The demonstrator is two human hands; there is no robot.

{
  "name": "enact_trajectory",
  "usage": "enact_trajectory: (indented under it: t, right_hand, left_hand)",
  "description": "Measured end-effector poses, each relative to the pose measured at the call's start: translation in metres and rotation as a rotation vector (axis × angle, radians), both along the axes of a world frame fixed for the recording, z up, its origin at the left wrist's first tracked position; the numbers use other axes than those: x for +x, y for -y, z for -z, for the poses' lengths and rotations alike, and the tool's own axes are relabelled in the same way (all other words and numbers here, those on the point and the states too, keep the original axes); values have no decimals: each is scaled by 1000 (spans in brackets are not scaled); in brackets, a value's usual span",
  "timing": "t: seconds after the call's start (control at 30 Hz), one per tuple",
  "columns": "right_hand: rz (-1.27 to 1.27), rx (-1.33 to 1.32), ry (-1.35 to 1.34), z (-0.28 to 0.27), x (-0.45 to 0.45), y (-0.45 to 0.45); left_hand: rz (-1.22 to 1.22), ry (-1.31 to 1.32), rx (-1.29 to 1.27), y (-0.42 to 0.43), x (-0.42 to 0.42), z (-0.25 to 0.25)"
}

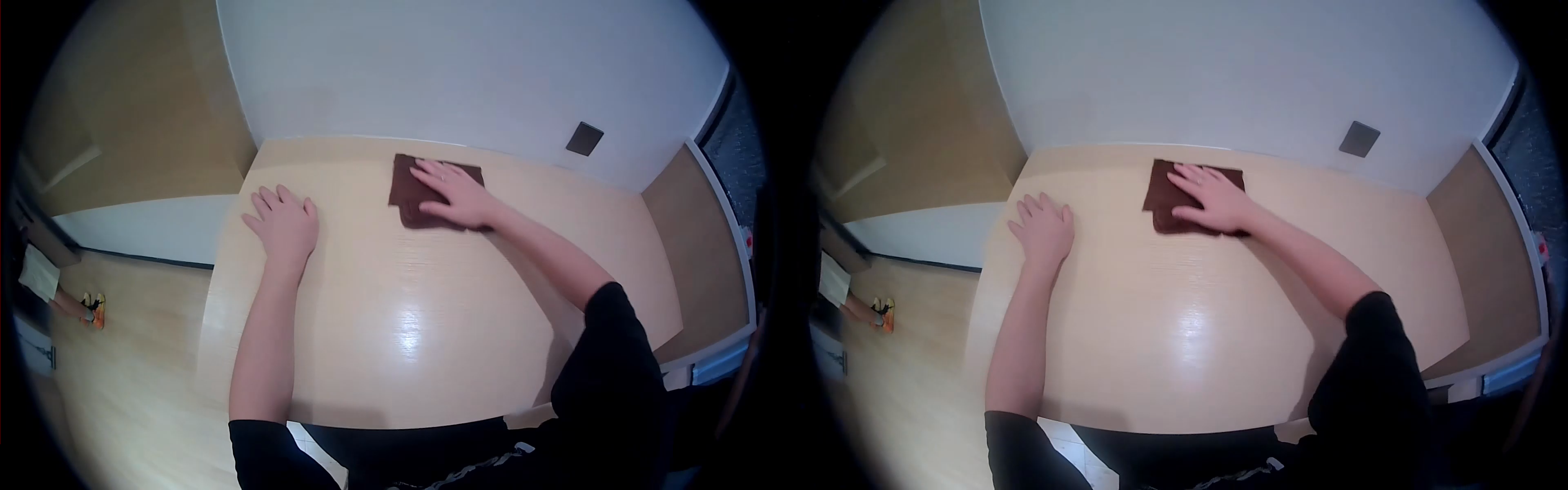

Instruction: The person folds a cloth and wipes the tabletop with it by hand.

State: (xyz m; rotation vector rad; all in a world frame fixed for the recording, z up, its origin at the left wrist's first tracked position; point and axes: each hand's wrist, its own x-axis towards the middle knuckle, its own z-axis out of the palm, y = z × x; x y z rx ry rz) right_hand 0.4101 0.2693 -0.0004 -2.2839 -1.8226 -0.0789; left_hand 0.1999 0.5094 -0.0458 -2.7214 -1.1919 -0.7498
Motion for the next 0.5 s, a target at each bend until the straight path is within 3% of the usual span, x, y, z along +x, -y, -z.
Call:
enact_trajectory:
  t: [0.23, 0.5]
  right_hand:
    - [122, 92, -83, 5, 39, -61]
    - [454, 116, 48, 19, -43, -34]
  left_hand:
    - [-13, -107, -117, 3, -2, -13]
    - [24, -38, -111, -1, -2, -12]
